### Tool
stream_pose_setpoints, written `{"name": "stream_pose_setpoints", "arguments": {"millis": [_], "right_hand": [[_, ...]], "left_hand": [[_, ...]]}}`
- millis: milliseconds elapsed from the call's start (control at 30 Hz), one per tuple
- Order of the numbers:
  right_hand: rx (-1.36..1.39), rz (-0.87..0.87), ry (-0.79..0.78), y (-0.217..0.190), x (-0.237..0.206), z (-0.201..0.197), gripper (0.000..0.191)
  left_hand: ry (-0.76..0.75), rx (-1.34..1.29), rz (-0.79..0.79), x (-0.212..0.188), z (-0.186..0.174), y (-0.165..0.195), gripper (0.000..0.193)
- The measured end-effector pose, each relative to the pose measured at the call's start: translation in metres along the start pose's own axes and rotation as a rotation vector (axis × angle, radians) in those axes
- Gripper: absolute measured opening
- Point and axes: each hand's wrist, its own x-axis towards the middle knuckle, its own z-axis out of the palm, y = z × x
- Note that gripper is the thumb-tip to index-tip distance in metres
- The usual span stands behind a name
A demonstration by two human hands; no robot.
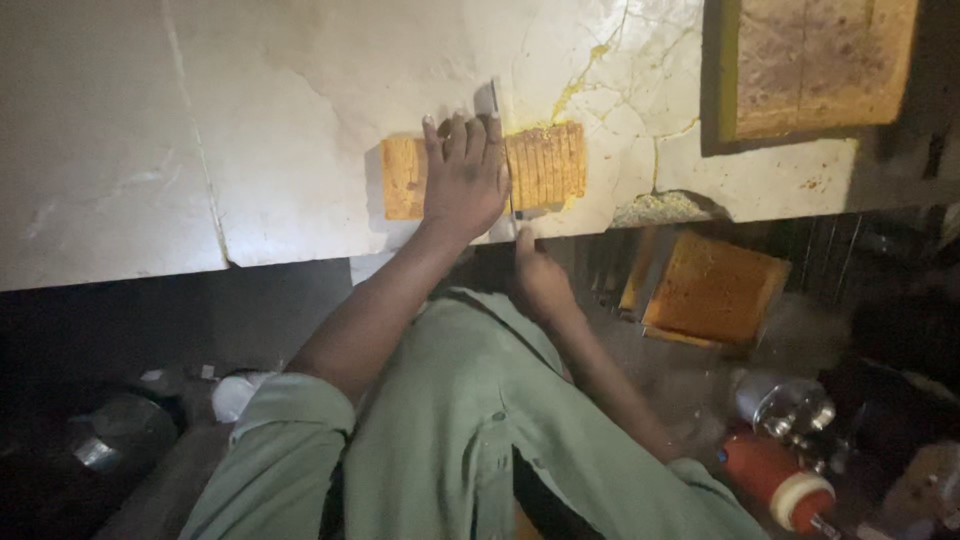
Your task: The person cuts a slab of honeycomb into slices with a long knife on a tiled counter, holding the honeycomb steady with one hand while slicing, repositioning the block between cuts, and finally placing the cut honeycomb piece onto a sheet of newspaper.
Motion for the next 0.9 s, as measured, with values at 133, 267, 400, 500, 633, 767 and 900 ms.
{"name": "stream_pose_setpoints", "arguments": {"millis": [133,267,400,500,633,767,900], "right_hand": [[0.136,0.023,-0.001,-0.012,0.053,-0.038,0.06],[0.158,0.029,0.03,-0.052,0.044,-0.084,0.054],[0.193,-0.092,-0.081,-0.044,-0.042,-0.08,0.095],[0.127,0.03,-0.205,-0.02,-0.051,-0.034,0.083],[0.081,0.159,-0.151,-0.008,0.012,-0.002,0.076],[0.213,-0.05,0.018,-0.035,0.07,-0.053,0.067],[0.218,0.058,-0.026,-0.076,0.052,-0.095,0.068]], "left_hand": [[0.096,-0.029,0.045,-0.004,-0.001,-0.002,0.065],[0.134,0.054,0.014,0.004,-0.007,-0.004,0.06],[0.012,-0.033,-0.01,0.008,-0.01,-0.008,0.064],[-0.007,-0.019,-0.003,0.005,-0.005,-0.012,0.062],[0.046,-0.001,0.013,0.002,0.005,-0.019,0.067],[0.102,0.063,0.049,0.006,0.007,-0.024,0.067],[0.13,0.078,0.021,0.009,-0.005,-0.026,0.066]]}}
